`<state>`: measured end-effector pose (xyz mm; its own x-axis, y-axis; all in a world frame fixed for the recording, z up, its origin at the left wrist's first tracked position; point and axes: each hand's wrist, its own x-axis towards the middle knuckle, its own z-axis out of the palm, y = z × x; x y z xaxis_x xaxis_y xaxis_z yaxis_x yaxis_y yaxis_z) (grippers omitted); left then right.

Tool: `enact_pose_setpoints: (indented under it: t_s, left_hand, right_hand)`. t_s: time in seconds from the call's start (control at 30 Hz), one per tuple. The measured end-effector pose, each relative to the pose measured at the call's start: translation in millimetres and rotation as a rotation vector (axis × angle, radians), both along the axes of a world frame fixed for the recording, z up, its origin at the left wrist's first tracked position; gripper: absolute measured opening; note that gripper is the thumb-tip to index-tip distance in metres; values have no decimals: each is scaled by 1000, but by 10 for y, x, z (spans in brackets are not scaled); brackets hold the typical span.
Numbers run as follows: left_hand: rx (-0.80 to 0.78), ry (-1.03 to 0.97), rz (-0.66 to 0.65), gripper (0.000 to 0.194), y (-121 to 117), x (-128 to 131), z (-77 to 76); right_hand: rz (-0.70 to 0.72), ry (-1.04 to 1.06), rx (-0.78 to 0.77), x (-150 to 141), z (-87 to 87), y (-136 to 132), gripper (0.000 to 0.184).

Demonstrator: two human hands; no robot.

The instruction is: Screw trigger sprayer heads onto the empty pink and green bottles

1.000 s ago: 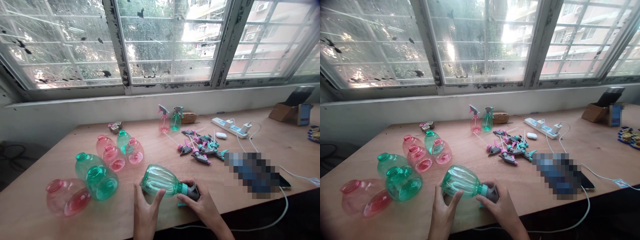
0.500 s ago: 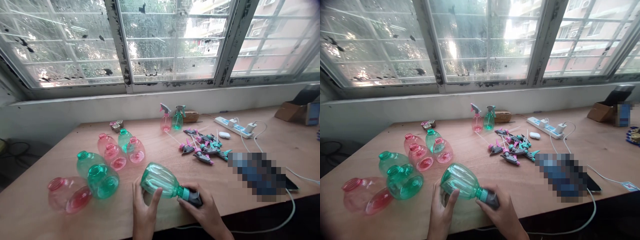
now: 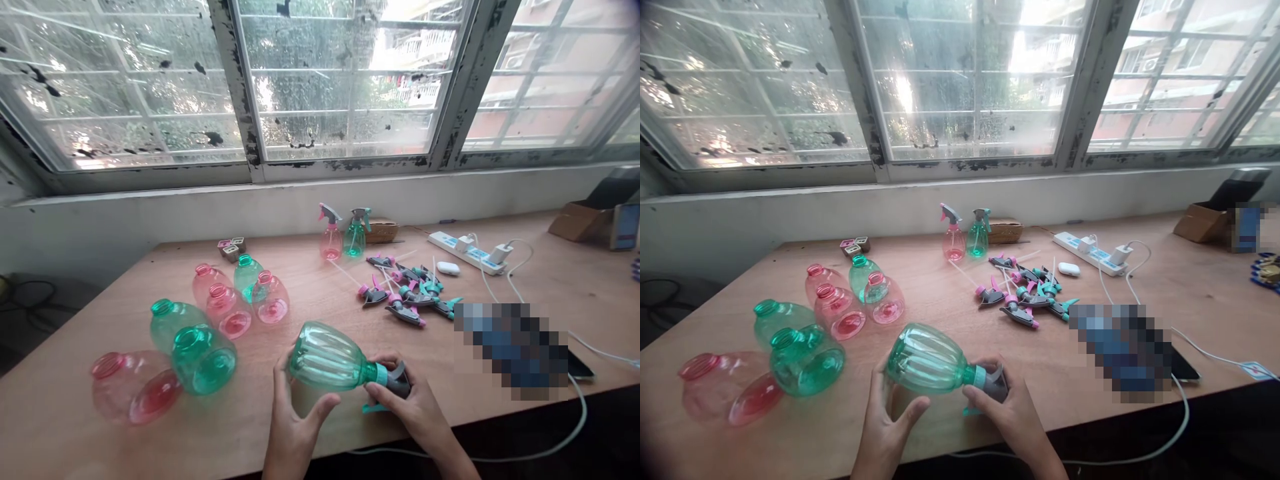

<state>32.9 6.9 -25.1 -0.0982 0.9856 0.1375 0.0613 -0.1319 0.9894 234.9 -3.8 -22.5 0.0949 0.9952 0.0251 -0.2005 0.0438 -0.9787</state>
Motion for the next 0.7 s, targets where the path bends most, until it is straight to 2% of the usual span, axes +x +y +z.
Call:
enact_pose_setpoints:
  t_s: [0.17,0.27,0.47,0.6,0.7]
  left_hand:
    - [13,27,50,76,46,8,29]
    - [72,92,55,63,55,18,42]
    - [8,89,44,85,23,20,4]
    - [32,30,84,74,28,22,63]
    - [112,27,112,67,30,40,119]
  right_hand:
    - [31,3,-31,33,24,17,41]
    - [-2,21,-47,38,18,31,45]
    - [14,-72,-29,-3,-13,22,42]
    - [14,-40,-31,6,-2,17,41]
    - [17,6,-41,30,16,20,41]
